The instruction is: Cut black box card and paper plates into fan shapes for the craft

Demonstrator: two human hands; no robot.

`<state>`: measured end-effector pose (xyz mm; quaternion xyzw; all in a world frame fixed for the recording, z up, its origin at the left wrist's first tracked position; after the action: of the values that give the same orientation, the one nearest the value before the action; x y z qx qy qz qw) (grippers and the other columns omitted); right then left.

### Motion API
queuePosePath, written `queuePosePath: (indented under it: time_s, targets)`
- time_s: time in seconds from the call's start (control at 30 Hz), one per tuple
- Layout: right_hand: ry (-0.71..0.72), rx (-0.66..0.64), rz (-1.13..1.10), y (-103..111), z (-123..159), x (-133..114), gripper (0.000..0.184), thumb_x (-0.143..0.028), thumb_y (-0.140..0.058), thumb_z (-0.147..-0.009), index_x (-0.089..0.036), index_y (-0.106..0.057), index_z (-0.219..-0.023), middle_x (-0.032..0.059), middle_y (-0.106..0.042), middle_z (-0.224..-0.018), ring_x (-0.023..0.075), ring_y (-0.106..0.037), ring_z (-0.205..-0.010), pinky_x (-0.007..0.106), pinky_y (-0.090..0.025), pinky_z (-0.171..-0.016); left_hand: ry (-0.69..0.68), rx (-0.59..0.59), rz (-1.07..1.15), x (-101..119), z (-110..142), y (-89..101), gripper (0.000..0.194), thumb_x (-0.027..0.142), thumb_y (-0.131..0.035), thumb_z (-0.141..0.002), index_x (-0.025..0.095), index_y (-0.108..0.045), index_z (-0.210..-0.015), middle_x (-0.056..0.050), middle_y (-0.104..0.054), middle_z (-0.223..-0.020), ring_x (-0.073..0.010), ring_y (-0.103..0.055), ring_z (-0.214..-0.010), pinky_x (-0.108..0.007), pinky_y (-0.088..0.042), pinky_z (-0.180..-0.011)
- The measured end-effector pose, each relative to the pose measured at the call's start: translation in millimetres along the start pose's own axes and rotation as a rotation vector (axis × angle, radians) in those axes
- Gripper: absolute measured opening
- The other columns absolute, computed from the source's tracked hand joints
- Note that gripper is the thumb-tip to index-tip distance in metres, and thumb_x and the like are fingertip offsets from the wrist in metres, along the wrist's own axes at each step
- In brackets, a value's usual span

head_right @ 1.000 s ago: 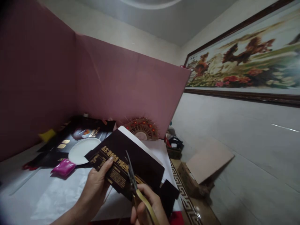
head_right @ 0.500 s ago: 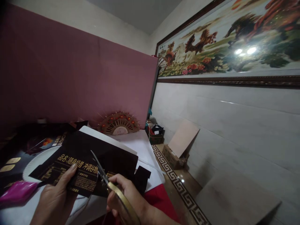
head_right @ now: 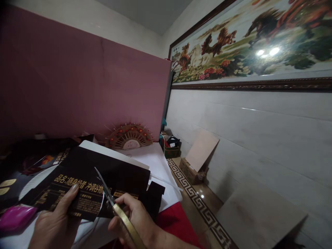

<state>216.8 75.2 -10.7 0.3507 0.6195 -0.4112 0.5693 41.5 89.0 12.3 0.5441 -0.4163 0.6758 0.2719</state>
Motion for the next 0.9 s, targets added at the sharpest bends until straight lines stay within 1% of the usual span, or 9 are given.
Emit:
queuePosePath:
  time_s: [0.07,0.17,0.23,0.3,0.43,0.53,0.63,0.8,0.9]
  targets:
    - [-0.006,0.013,0.012,0,-1,4,0.088,-0.084,-0.067,-0.044,-0.017,-0.049,-0.098,-0.0099,-0.048,-0.051,0.0034,-0.039,-0.036,0.014,-0.030,-0.035,-0.056,0.012,-0.053,2,-1,2.4,0.025,0.007,-0.070,-0.062,0.025,-0.070,-0.080,-0.001,-0.073,-0.076,-0.0271,-0.069,-0.094,-0.034,-0.056,-0.083]
    - [-0.043,0.039,-0.007,1,-2,11,0.088,-0.081,-0.071,-0.044,-0.017,-0.049,-0.100,-0.0101,-0.050,-0.048,0.0031,-0.037,-0.032,0.013,-0.028,-0.031,-0.166,0.010,-0.212,7,-5,8.2,0.040,-0.004,-0.071,-0.052,0.025,-0.073,-0.079,0.000,-0.071,-0.073,-0.0267,-0.066,-0.102,-0.030,-0.049,-0.095]
    - [-0.044,0.035,-0.025,1,-2,12,0.086,-0.080,-0.072,-0.045,-0.017,-0.050,-0.100,-0.0099,-0.051,-0.047,0.0029,-0.036,-0.031,0.013,-0.029,-0.030,-0.204,0.018,-0.253,8,-9,12.8,0.043,-0.005,-0.072,-0.049,0.026,-0.075,-0.079,0.001,-0.071,-0.075,-0.0267,-0.064,-0.106,-0.030,-0.045,-0.100]
    - [-0.024,0.022,-0.028,1,-2,12,0.084,-0.079,-0.072,-0.047,-0.017,-0.050,-0.099,-0.0102,-0.050,-0.046,0.0031,-0.037,-0.031,0.012,-0.030,-0.030,-0.213,0.004,-0.264,7,-11,14.2,0.043,-0.005,-0.073,-0.048,0.027,-0.075,-0.078,0.001,-0.072,-0.077,-0.0276,-0.063,-0.109,-0.031,-0.046,-0.100]
    - [0.038,0.001,-0.015,4,-3,16,0.080,-0.076,-0.073,-0.052,-0.016,-0.053,-0.100,-0.0075,-0.054,-0.051,0.0029,-0.041,-0.034,0.012,-0.032,-0.033,-0.175,-0.023,-0.213,4,-11,13.2,0.042,-0.002,-0.074,-0.049,0.026,-0.074,-0.080,0.000,-0.072,-0.075,-0.0298,-0.062,-0.112,-0.031,-0.052,-0.093]
    - [0.031,0.005,-0.009,7,-4,25,0.075,-0.070,-0.077,-0.055,-0.016,-0.053,-0.102,-0.0060,-0.057,-0.054,0.0030,-0.042,-0.034,0.012,-0.031,-0.034,-0.085,-0.046,-0.110,1,-9,9.5,0.031,0.005,-0.075,-0.056,0.025,-0.071,-0.080,-0.002,-0.073,-0.076,-0.0306,-0.066,-0.105,-0.035,-0.057,-0.086]
    - [0.013,0.014,-0.038,9,-5,32,0.076,-0.068,-0.079,-0.053,-0.016,-0.052,-0.101,-0.0053,-0.059,-0.053,0.0034,-0.042,-0.034,0.012,-0.029,-0.033,0.000,-0.068,-0.023,2,-6,3.9,0.022,0.012,-0.075,-0.062,0.025,-0.068,-0.079,-0.003,-0.074,-0.079,-0.0301,-0.068,-0.101,-0.037,-0.058,-0.083]
    - [-0.012,0.025,-0.043,8,-5,31,0.079,-0.065,-0.083,-0.049,-0.015,-0.053,-0.102,-0.0050,-0.058,-0.052,0.0044,-0.043,-0.034,0.013,-0.029,-0.034,0.088,-0.059,0.015,3,-1,-0.3,0.015,0.016,-0.072,-0.067,0.025,-0.067,-0.078,-0.003,-0.074,-0.077,-0.0291,-0.069,-0.098,-0.036,-0.058,-0.083]
    - [-0.047,0.038,-0.025,8,-4,30,0.078,-0.063,-0.084,-0.047,-0.016,-0.053,-0.100,-0.0056,-0.057,-0.051,0.0055,-0.044,-0.034,0.014,-0.028,-0.034,0.082,-0.077,0.019,0,-3,1.2,0.015,0.015,-0.071,-0.067,0.025,-0.068,-0.078,-0.003,-0.073,-0.075,-0.0288,-0.070,-0.096,-0.035,-0.058,-0.081]
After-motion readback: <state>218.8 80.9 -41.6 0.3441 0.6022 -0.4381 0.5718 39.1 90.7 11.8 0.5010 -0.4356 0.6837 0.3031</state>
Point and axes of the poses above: each hand's wrist, its own z-axis away from the middle knuckle, its own y-axis out of the back of the hand, x = y × z, the point moved 8 cm from there along -z, towards the middle knuckle
